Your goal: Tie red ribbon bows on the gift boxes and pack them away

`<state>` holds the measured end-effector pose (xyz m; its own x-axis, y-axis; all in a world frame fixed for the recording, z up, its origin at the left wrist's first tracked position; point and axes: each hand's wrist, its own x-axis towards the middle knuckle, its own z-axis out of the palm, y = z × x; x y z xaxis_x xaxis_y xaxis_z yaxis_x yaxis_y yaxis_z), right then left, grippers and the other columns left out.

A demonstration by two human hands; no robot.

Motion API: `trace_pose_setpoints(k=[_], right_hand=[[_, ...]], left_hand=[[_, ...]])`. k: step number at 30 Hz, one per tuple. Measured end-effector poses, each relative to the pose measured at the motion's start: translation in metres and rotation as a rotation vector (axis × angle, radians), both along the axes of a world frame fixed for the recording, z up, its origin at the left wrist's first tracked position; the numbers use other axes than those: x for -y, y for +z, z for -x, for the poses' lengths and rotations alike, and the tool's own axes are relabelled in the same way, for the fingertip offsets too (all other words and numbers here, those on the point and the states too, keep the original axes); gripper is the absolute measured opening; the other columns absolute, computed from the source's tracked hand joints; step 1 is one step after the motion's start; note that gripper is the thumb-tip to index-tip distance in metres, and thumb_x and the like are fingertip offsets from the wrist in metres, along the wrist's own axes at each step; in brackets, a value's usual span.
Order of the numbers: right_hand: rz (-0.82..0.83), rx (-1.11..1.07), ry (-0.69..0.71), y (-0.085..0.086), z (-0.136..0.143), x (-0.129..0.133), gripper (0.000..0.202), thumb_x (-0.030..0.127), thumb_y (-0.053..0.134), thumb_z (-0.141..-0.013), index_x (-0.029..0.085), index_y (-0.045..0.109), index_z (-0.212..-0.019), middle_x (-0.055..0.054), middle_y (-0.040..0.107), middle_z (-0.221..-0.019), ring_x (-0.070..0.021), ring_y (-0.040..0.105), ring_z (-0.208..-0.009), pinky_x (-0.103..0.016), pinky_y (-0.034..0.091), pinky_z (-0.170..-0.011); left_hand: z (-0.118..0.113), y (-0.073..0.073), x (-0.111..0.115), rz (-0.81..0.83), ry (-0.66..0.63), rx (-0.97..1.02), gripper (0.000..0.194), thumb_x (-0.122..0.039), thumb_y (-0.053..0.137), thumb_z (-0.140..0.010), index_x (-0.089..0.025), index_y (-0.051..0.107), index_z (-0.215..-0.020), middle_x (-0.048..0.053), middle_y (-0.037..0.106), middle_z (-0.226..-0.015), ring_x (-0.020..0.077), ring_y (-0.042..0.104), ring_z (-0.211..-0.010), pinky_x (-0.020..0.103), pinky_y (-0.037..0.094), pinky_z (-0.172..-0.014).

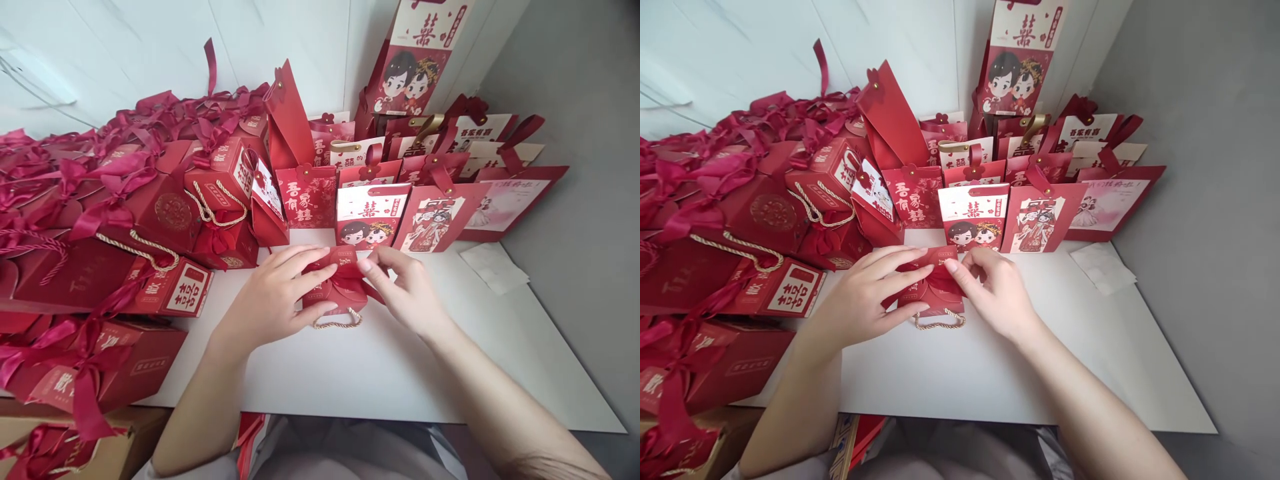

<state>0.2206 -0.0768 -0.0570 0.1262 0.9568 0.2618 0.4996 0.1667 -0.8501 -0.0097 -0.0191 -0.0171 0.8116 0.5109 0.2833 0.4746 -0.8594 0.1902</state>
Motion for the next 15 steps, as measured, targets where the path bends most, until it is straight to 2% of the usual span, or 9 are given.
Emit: trace_pose_setpoints(k=[4, 7, 12, 15], right_hand=[[-0.194, -0.020, 0.006, -0.004, 0.007, -0.003, 0.021, 0.035, 0.065, -0.097, 0.022, 0.062, -0.081, -0.001, 0.064, -0.077, -0.0169, 0.057, -0.071, -0.032, 0.049, -0.068], [-0.243, -0.053, -0.015, -0.011, 0.008, -0.010, 0.013, 0.028, 0.068, -0.094, 0.022, 0.066, -0.083, -0.002, 0.066, -0.080, -0.0169, 0.060, -0.074, -0.032, 0.052, -0.071], [-0.140, -0.190, -0.063, -0.025, 0.008, -0.022, 0.014, 0.033, 0.076, -0.088, 0.021, 0.069, -0.084, -0.002, 0.070, -0.086, -0.0169, 0.063, -0.076, -0.032, 0.054, -0.072], [-0.043, -0.293, -0.053, -0.028, 0.004, -0.024, 0.021, 0.041, 0.071, -0.091, 0.022, 0.067, -0.096, -0.005, 0.070, -0.101, -0.0175, 0.065, -0.082, -0.033, 0.056, -0.074]], left_hand=[[-0.001, -0.004, -0.003, 0.029, 0.014, 0.023, 0.048, -0.047, 0.066, -0.093, -0.017, 0.069, -0.130, 0.014, 0.064, -0.142, 0.0307, 0.056, -0.132, 0.048, 0.048, -0.111], [-0.001, -0.007, -0.004, 0.045, 0.006, 0.044, 0.047, -0.051, 0.067, -0.092, -0.019, 0.073, -0.125, 0.013, 0.066, -0.140, 0.0303, 0.058, -0.130, 0.048, 0.048, -0.111], [0.000, -0.005, -0.004, 0.134, 0.034, 0.010, 0.059, -0.064, 0.068, -0.084, -0.025, 0.073, -0.127, 0.010, 0.060, -0.147, 0.0330, 0.052, -0.137, 0.051, 0.042, -0.117], [0.002, 0.001, -0.005, 0.246, 0.063, -0.050, 0.077, -0.072, 0.070, -0.077, -0.030, 0.063, -0.140, 0.009, 0.046, -0.159, 0.0372, 0.040, -0.147, 0.056, 0.035, -0.121]])
